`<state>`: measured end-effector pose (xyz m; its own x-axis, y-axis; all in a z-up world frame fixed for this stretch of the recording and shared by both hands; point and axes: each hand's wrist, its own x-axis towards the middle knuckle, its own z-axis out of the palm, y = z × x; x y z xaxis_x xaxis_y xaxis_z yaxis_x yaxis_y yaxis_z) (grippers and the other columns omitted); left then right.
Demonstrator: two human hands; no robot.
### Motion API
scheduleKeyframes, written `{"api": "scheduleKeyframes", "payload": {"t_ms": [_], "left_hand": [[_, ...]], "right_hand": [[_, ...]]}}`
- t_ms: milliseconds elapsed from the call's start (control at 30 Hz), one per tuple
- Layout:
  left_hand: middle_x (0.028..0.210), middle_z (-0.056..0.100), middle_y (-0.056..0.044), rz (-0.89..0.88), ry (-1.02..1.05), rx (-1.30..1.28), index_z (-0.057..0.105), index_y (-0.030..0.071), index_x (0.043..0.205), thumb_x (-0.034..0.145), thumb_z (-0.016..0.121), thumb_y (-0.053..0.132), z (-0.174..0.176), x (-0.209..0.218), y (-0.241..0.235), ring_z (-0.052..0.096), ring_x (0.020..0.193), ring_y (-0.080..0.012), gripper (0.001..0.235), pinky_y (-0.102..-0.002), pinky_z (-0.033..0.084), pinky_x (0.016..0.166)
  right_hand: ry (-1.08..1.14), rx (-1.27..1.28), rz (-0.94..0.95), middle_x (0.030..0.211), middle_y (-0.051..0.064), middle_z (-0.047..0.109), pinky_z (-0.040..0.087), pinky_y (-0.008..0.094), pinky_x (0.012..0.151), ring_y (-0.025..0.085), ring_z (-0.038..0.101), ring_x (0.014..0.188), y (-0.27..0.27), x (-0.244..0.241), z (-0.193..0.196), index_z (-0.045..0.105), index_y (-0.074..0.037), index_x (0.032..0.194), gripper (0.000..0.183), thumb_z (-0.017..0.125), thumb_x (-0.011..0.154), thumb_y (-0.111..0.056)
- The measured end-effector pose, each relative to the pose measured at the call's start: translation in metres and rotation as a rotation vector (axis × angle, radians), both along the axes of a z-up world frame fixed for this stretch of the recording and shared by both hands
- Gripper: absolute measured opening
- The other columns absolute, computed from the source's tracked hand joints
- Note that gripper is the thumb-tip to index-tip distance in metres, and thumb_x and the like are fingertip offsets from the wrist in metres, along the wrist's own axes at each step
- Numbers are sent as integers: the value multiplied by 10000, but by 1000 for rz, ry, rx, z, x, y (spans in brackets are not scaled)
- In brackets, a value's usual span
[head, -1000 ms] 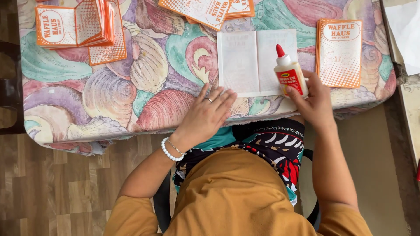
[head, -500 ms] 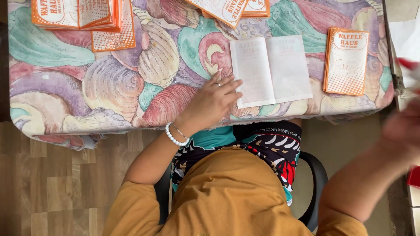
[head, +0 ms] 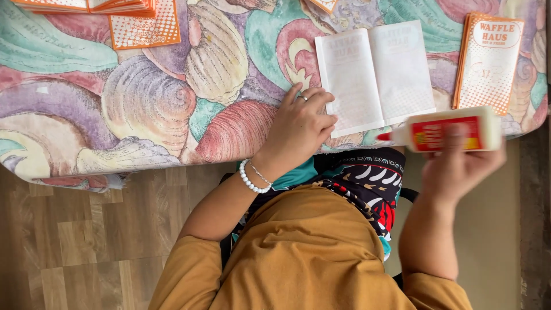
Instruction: Folding and applying glue to paper bags to assemble them.
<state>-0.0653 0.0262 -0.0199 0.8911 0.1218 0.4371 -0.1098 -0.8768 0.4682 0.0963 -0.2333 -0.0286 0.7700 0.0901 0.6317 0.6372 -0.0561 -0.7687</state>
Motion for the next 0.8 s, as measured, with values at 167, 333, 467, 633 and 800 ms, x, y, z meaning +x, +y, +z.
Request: {"api": "scheduleKeyframes", "payload": {"t_ms": [167,333,467,633,800], "left_hand": [[1157,689,-69,53,7,-133,807,154,793,837,824,175,-1,5,2,605,1129,-275,52,-500,341,1086],[1198,661,-105,24,-37,-171,804,120,857,857,800,122,-2,0,3,576,1170,-308,5,-511,321,1134],[1213,660,-120,17,-29,-184,801,113,844,886,768,109,-3,0,2,566,1199,-328,53,-525,315,1151],[1218,660,-122,25,-27,-172,818,100,889,884,783,119,-4,1,2,557,1212,-324,40,-527,310,1163],[1215,655,-110,34,-28,-168,814,114,873,889,770,128,-5,1,2,553,1217,-317,49,-525,308,1163]], "right_hand": [[237,-181,66,748,27,518,444,307,497,123,513,622,55,-47,8,580,-34,972,335,790,1017,-291],[-23,-387,69,830,73,527,426,353,687,174,464,766,61,-51,-5,573,34,976,410,823,1016,-289],[-144,-504,16,833,78,481,416,384,651,210,387,748,51,-52,-15,539,87,1094,735,1071,749,-284],[96,-261,73,1028,167,582,566,383,808,196,549,953,66,-69,-20,460,97,1227,649,971,842,-7],[0,-143,110,1298,273,486,548,512,1014,331,528,1152,53,-61,-44,321,48,1447,824,920,881,62]]}}
